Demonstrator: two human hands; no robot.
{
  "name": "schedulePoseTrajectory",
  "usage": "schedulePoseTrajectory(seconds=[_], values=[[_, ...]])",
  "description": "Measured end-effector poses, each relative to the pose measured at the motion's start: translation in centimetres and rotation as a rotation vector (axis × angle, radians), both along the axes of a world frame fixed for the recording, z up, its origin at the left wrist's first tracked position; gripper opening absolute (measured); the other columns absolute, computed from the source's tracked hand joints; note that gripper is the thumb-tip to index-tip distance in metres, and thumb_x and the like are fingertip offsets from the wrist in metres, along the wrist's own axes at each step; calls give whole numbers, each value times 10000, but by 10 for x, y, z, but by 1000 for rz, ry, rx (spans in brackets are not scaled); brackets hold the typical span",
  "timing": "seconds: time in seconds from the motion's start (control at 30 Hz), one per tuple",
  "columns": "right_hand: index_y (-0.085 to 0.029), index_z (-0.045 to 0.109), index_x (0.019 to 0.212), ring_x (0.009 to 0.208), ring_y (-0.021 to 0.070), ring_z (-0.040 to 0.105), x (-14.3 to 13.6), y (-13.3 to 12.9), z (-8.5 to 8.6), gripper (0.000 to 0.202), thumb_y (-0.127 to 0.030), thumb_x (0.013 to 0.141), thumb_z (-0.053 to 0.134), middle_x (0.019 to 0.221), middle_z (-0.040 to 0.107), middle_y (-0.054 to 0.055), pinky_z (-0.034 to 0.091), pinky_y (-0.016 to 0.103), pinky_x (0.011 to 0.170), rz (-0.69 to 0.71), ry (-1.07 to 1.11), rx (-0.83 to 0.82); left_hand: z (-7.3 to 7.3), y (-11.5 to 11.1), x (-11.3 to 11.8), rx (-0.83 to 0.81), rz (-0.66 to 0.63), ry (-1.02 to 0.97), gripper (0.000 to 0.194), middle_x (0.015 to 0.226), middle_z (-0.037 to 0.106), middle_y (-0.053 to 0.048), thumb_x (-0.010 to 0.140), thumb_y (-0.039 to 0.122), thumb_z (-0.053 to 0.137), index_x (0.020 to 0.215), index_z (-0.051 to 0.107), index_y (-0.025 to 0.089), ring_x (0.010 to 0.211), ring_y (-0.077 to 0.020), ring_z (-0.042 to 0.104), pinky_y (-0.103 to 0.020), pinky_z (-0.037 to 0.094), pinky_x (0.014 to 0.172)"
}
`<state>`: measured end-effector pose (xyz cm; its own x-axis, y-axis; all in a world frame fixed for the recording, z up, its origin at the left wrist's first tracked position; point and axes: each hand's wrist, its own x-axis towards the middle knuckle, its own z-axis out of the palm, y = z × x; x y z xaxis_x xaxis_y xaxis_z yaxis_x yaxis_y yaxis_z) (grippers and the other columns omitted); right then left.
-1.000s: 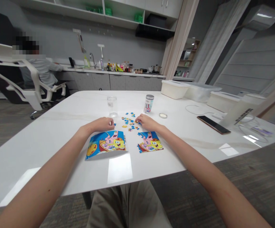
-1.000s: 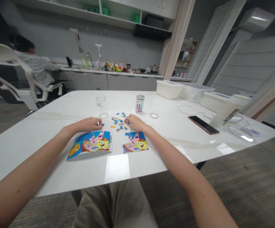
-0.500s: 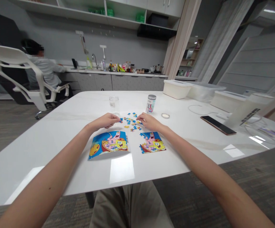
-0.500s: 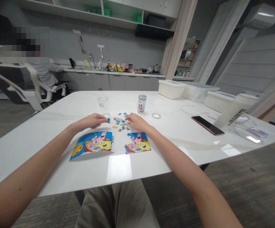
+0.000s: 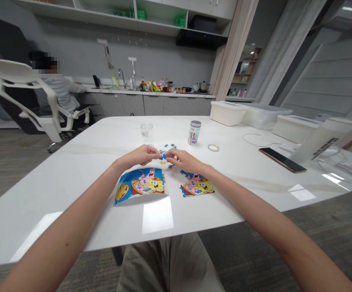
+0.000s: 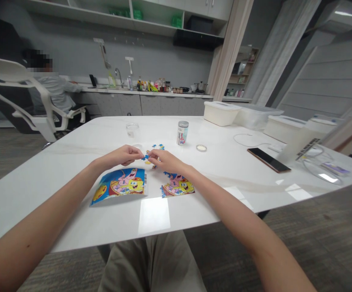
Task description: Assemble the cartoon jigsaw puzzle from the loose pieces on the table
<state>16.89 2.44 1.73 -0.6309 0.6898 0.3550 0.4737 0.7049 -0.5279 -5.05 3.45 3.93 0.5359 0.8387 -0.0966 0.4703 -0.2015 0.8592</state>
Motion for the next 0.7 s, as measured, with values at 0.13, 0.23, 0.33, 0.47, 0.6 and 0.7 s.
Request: schedulePoseTrajectory(seconds=[0.13, 0.23, 0.33, 0.47, 0.6, 0.7], values=[[-154, 613, 891, 703, 120, 578, -3, -1, -1, 126, -239, 907, 521, 801, 668, 16, 432, 256, 710, -9, 46, -45, 2, -4, 4, 9, -15, 8, 352, 480, 319, 77, 742, 505, 688, 799, 646, 160, 428, -55, 236, -225, 155, 408], [-148, 631, 854, 704, 119, 583, -4, 2, -4, 117, -225, 879, 546, 777, 667, 13, 434, 250, 699, -80, 101, -59, 2, -3, 4, 11, -25, 3, 362, 488, 319, 78, 736, 516, 692, 803, 644, 163, 425, -53, 234, -223, 154, 405], [-143, 650, 826, 703, 118, 580, -3, 8, -6, 114, -217, 854, 567, 762, 666, 14, 433, 242, 690, -177, 115, -60, 0, -2, 3, 15, -19, 10, 357, 484, 316, 82, 733, 513, 693, 812, 634, 170, 420, -53, 234, -222, 161, 405], [-137, 676, 816, 694, 117, 584, 2, 12, -7, 89, -210, 809, 626, 756, 679, 17, 428, 231, 685, -254, 74, -54, -1, -1, -1, 14, -3, 91, 346, 460, 324, 79, 742, 506, 674, 814, 633, 169, 410, -63, 266, -224, 174, 403], [-136, 711, 835, 711, 125, 597, 6, 15, -6, 176, -241, 863, 572, 790, 702, 33, 421, 232, 686, -274, 17, -78, -1, 0, -4, 17, 6, 122, 343, 441, 328, 78, 768, 499, 633, 842, 635, 164, 406, -73, 283, -226, 186, 413], [-138, 721, 826, 721, 127, 601, 8, 18, -6, 245, -243, 903, 513, 797, 711, 37, 418, 234, 690, -295, 0, -57, -2, 2, -5, 28, 28, 159, 341, 430, 337, 75, 765, 495, 624, 835, 635, 162, 400, -78, 294, -230, 196, 416]])
